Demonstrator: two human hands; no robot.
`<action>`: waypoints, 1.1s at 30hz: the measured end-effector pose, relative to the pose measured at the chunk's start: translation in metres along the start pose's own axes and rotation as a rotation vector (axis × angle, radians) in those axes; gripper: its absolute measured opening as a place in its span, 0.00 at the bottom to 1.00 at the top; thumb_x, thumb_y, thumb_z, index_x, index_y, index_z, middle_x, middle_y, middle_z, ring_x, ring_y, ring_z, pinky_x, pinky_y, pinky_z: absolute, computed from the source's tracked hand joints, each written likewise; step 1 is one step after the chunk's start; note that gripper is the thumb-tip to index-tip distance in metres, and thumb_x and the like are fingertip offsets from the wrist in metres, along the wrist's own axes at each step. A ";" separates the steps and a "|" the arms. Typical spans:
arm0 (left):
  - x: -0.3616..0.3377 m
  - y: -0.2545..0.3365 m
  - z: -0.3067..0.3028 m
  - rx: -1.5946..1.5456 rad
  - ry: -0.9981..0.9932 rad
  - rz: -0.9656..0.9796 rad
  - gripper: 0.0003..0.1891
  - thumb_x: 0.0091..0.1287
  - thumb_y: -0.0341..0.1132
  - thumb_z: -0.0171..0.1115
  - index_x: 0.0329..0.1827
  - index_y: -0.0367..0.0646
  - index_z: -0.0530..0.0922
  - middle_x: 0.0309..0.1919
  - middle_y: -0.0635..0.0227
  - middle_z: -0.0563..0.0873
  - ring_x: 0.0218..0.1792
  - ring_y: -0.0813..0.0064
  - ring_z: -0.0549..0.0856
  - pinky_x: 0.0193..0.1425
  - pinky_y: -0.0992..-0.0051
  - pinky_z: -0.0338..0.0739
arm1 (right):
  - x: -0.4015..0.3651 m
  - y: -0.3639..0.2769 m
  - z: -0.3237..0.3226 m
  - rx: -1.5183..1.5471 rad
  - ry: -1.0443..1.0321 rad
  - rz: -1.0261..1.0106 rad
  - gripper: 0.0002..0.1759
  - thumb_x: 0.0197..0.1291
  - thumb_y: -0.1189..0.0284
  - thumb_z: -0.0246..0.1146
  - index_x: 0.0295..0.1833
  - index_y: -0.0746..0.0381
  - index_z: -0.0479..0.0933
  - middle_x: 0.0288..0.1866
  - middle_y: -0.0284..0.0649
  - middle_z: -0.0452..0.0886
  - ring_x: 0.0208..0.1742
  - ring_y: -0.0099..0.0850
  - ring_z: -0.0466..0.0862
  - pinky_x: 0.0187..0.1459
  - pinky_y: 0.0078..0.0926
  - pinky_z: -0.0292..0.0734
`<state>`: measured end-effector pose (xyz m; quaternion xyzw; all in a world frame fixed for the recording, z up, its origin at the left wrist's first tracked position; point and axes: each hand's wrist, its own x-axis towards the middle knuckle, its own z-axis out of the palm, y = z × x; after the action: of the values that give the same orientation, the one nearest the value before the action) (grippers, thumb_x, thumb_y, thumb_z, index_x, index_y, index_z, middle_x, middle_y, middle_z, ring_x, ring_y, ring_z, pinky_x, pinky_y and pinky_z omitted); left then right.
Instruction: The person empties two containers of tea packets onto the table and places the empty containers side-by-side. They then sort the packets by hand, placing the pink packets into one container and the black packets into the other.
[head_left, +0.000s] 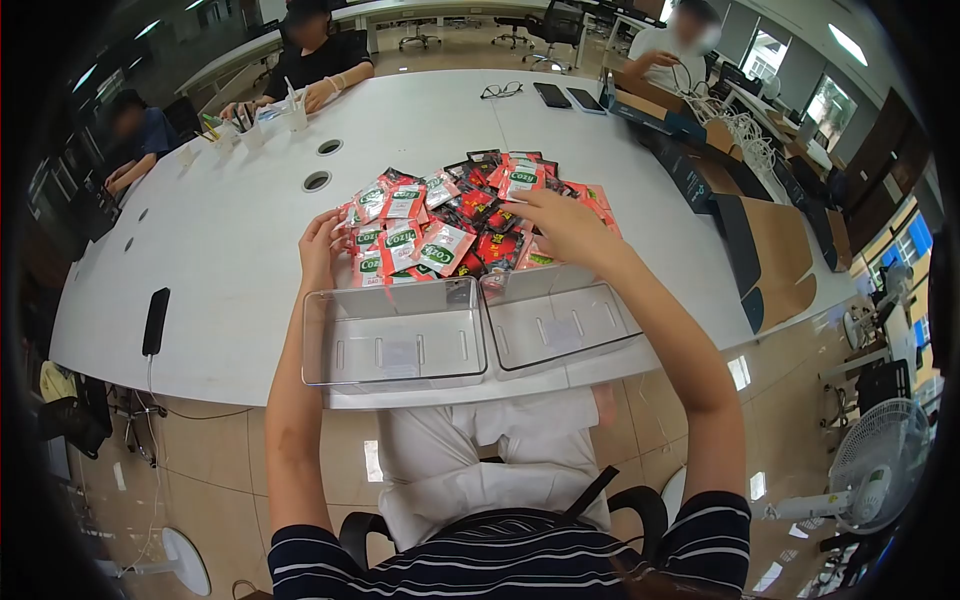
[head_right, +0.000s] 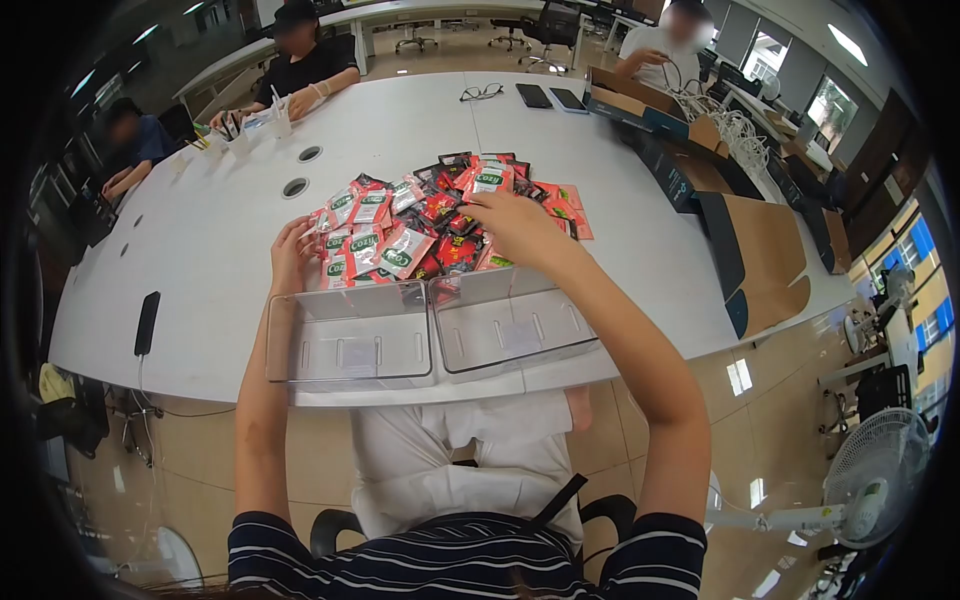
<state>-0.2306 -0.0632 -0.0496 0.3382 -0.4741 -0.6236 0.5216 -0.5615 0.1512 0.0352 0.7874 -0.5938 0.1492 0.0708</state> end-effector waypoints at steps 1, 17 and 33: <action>-0.001 0.000 0.001 -0.005 0.010 0.002 0.10 0.69 0.31 0.57 0.51 0.39 0.79 0.44 0.67 0.86 0.36 0.81 0.84 0.36 0.83 0.79 | 0.014 -0.003 0.005 -0.089 -0.041 -0.049 0.35 0.51 0.76 0.67 0.68 0.54 0.70 0.70 0.43 0.69 0.66 0.40 0.73 0.61 0.36 0.73; 0.002 -0.002 0.003 -0.035 0.002 0.002 0.12 0.68 0.29 0.57 0.52 0.35 0.79 0.44 0.65 0.86 0.35 0.81 0.84 0.35 0.85 0.80 | 0.080 -0.034 -0.003 0.109 -0.378 0.154 0.32 0.50 0.80 0.60 0.65 0.54 0.74 0.47 0.50 0.83 0.47 0.43 0.84 0.50 0.39 0.78; -0.005 0.000 0.009 -0.029 0.008 0.032 0.09 0.68 0.30 0.58 0.47 0.37 0.81 0.38 0.67 0.86 0.33 0.82 0.83 0.32 0.85 0.76 | 0.049 -0.027 0.014 0.027 -0.405 -0.028 0.48 0.42 0.61 0.73 0.72 0.58 0.64 0.47 0.49 0.83 0.49 0.44 0.84 0.49 0.40 0.79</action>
<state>-0.2380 -0.0566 -0.0472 0.3254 -0.4685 -0.6205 0.5381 -0.5214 0.1103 0.0394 0.8103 -0.5831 -0.0054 -0.0585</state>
